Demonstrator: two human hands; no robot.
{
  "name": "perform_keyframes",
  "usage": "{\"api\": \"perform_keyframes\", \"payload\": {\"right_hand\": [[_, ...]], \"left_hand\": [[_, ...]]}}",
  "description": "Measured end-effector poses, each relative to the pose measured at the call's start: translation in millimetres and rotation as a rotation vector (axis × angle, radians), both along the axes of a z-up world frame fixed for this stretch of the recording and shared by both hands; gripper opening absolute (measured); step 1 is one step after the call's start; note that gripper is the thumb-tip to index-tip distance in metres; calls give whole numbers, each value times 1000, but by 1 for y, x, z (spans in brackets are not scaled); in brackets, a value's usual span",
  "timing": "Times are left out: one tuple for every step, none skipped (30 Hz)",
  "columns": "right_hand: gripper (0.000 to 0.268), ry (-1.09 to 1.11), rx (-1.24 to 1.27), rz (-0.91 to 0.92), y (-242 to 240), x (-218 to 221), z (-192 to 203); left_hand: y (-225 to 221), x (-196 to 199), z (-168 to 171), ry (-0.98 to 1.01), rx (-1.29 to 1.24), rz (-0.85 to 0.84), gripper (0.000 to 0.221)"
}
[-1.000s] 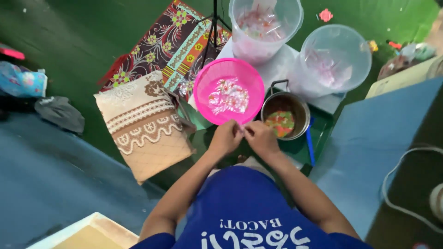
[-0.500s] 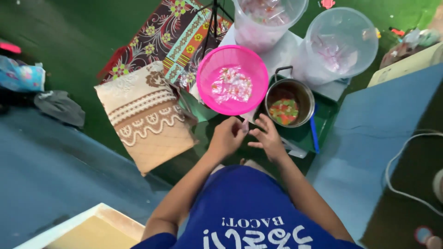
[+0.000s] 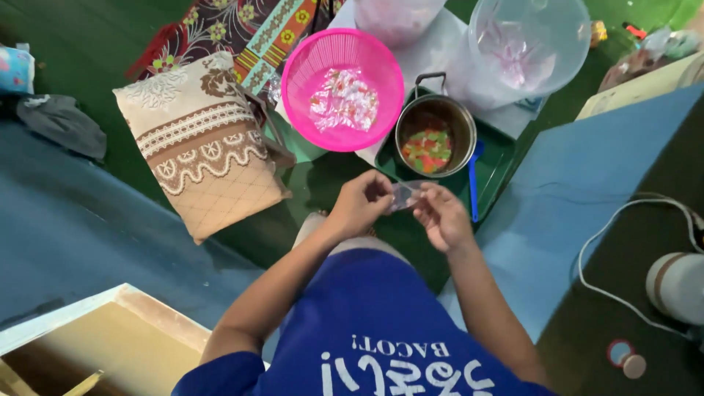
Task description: Packing small wrapped items from a basket into plastic bags and stirring colorful items in a pot.
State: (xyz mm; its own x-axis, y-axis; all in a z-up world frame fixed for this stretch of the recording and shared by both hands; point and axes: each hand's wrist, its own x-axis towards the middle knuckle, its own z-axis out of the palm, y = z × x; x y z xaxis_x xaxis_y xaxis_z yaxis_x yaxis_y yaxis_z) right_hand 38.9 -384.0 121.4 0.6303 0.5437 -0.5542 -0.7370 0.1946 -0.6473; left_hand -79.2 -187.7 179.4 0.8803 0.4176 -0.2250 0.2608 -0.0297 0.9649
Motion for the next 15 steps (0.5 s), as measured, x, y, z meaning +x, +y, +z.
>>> {"api": "perform_keyframes", "payload": {"right_hand": [[19,-21,-36,-15,-2,4,-4],[16,-49,-63,-33,1,10,-7],[16,-51,-58,-41,6,22,-6],[11,-113,-67,-81,9,28,-5],[8,-175,-76,-120,12,33,-3],[8,-177,-69,-134,20,36,21],[7,-291,-144,-263,27,39,46],[8,-402,-219,-389,36,41,70],[8,-400,-212,-399,42,53,79],[5,-714,-456,-394,43,58,86],[6,-1024,-706,-371,44,64,92],[6,-1013,-715,-376,45,72,75],[13,-1158,-870,-212,44,81,57],[19,-1298,-1021,-29,42,92,41],[19,-1290,-1028,-25,41,96,31]], "left_hand": [[2,0,3,-13,-44,4,14],[8,4,6,-33,-79,4,14],[15,10,13,-35,-74,-4,14],[20,12,19,-63,-72,1,14],[25,14,26,-92,-71,6,14],[34,10,31,-94,-63,-8,14],[44,7,37,-85,-33,-27,15],[55,3,42,-75,-1,-42,16],[65,-2,38,-76,7,-52,16],[72,-12,32,-36,-2,-37,17],[79,-21,25,5,-10,-21,18],[86,-29,9,13,-12,-32,18],[93,-37,-7,63,3,-38,18],[97,-43,-23,110,14,-40,17],[98,-50,-23,116,8,-45,17]]}}
